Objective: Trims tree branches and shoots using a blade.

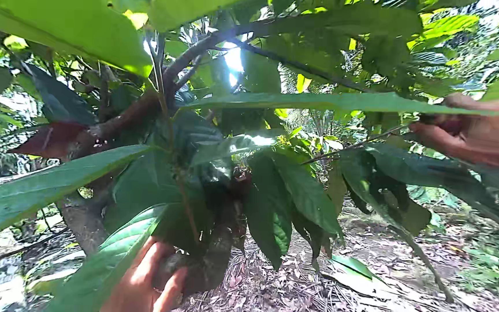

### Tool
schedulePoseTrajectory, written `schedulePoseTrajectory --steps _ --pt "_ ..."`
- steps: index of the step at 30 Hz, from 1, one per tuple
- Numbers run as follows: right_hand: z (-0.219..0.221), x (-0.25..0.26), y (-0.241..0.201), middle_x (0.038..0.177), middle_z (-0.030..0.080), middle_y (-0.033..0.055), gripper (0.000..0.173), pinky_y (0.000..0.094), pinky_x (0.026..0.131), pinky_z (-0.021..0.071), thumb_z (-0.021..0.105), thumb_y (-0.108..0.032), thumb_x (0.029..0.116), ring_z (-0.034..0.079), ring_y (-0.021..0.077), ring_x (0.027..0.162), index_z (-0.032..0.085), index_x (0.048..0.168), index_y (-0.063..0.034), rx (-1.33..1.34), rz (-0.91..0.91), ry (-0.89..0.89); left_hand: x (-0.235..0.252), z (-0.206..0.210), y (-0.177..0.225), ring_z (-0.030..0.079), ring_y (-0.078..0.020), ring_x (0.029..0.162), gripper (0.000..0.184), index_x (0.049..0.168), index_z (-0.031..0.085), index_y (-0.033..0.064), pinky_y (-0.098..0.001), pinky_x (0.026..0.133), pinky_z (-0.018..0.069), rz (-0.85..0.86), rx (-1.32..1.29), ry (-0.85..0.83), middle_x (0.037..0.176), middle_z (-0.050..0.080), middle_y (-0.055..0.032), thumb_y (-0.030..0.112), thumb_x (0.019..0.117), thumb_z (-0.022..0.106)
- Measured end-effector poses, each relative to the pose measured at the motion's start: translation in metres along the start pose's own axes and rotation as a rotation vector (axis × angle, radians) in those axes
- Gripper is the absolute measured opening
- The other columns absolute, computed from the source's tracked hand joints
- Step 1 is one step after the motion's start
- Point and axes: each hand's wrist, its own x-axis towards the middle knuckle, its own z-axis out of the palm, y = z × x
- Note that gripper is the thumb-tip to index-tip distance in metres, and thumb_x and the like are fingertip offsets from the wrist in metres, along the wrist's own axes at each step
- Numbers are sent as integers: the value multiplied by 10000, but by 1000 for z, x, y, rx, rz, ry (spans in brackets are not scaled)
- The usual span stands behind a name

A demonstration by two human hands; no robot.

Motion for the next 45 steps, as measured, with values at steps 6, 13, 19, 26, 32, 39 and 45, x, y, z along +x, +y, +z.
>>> schedulePoseTrajectory --steps 6,13,19,26,32,39,45 --pt "-17 42 -10 753 596 336 522 740 550 420 577 -486 977 613 612 708 559 1055 30 -71 129 -135 2 4 2 661 -245 805 580 911 668 81 -388 688 507 21 -22 50 866 678 -140 567 1022 372" --pt "-12 44 -32 753 610 329 457 726 563 445 607 -402 1007 632 592 715 564 1048 51 -82 126 -137 0 3 1 654 -250 783 587 904 668 73 -402 672 501 0 7 71 831 662 -129 576 1005 383" --pt "-32 53 -61 746 578 362 516 738 568 423 558 -438 1015 606 634 721 535 1065 75 -107 126 -163 0 2 2 652 -251 775 572 901 671 65 -390 679 497 5 -7 79 828 666 -140 556 1007 397" --pt "-35 68 -71 881 602 414 516 793 696 421 555 -429 1026 600 674 874 554 1137 75 -56 186 -195 -1 2 -1 668 -278 791 580 908 675 55 -418 684 502 11 -23 84 858 685 -162 552 1011 394" --pt "-34 39 -35 738 585 358 516 737 554 424 590 -424 990 609 624 696 535 1050 86 -113 72 -117 -2 2 -1 658 -263 770 570 893 675 64 -408 669 491 3 -18 92 839 680 -153 559 997 411" --pt "-43 45 -40 714 562 361 506 728 540 403 591 -399 970 592 635 667 526 1044 97 -114 -40 -77 -2 5 0 641 -254 761 551 890 666 67 -389 677 481 5 -28 90 824 664 -149 552 990 422" --pt "-28 60 -38 800 582 422 522 777 603 411 549 -386 1015 595 685 764 525 1106 128 -88 99 -131 1 5 2 660 -271 754 548 867 669 67 -415 660 490 -14 15 92 829 676 -152 541 976 419"
